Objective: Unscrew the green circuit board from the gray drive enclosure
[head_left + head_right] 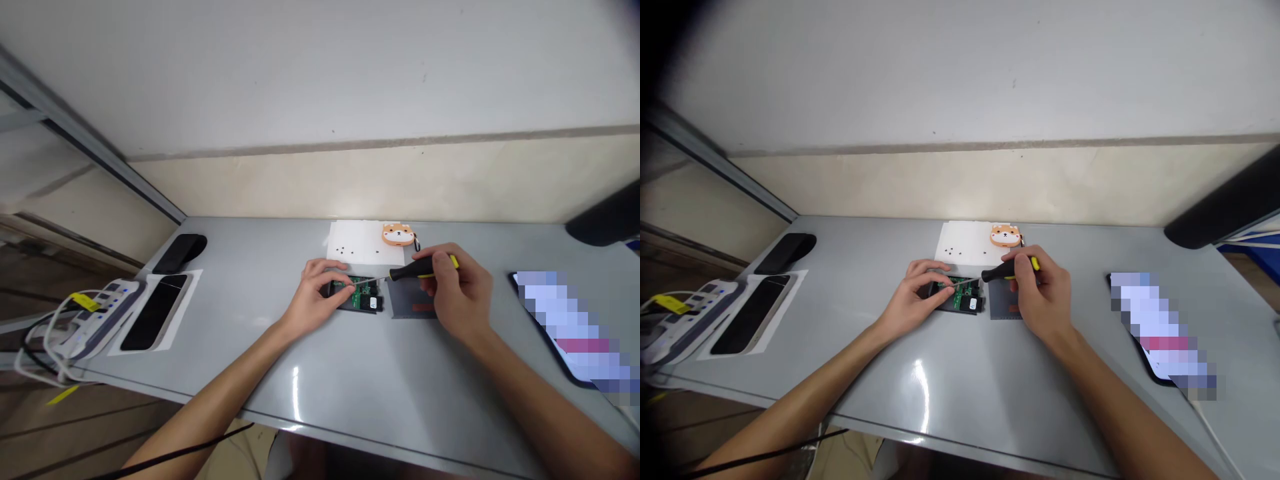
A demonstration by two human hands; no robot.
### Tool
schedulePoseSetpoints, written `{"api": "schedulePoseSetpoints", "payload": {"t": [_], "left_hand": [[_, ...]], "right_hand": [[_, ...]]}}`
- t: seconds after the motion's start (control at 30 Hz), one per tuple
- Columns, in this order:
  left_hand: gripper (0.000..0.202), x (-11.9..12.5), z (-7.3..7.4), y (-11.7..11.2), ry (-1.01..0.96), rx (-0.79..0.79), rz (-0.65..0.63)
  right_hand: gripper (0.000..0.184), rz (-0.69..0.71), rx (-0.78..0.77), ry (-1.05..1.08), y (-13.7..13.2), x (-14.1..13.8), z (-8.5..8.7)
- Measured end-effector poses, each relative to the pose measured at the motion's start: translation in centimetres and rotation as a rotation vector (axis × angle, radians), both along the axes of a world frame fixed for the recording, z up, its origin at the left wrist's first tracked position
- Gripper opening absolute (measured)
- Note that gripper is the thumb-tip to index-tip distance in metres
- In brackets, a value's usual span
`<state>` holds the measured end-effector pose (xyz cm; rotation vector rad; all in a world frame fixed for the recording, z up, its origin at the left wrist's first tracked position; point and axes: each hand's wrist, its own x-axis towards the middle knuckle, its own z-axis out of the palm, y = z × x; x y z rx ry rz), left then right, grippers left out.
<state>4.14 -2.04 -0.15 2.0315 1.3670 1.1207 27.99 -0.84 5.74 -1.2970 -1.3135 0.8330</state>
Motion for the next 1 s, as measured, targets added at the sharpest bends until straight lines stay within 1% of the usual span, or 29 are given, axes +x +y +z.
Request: {"api": "schedulePoseSetpoints", "payload": {"t": [0.1, 0.2, 0.27, 0.37, 0.57, 0.77, 1.0], "left_hand": [[0.003, 0.1, 0.1, -0.3, 0.018, 0.041, 0.010], [0.003, 0.3, 0.2, -0.6, 0.079, 0.094, 0.030], [0.003, 0.3, 0.3, -0.8, 0.124, 0.133, 0.036], [0.004, 0.4, 0.4, -0.9, 0.172, 0.175, 0.039], [0.005, 0.4, 0.4, -1.0, 0.227, 0.220, 0.037], [0.005, 0.5, 0.5, -1.1, 0.224, 0.235, 0.045], [0.007, 0.5, 0.4, -1.2, 0.251, 0.293, 0.017]], "right_hand": [[0.027, -0.006, 0.045, -0.050, 0.0, 0.1, -0.1], [0.022, 0.027, 0.140, -0.155, -0.3, 0.3, -0.2], [0.021, 0.045, 0.211, -0.216, -0.4, 0.5, -0.3], [0.022, 0.022, 0.271, -0.242, -0.7, 0.7, -0.5], [0.019, 0.024, 0.265, -0.176, -0.8, 0.7, -0.4], [0.019, 0.043, 0.311, -0.233, -0.9, 0.5, -0.5], [0.018, 0.032, 0.340, -0.264, -1.0, 0.5, 0.1]]}}
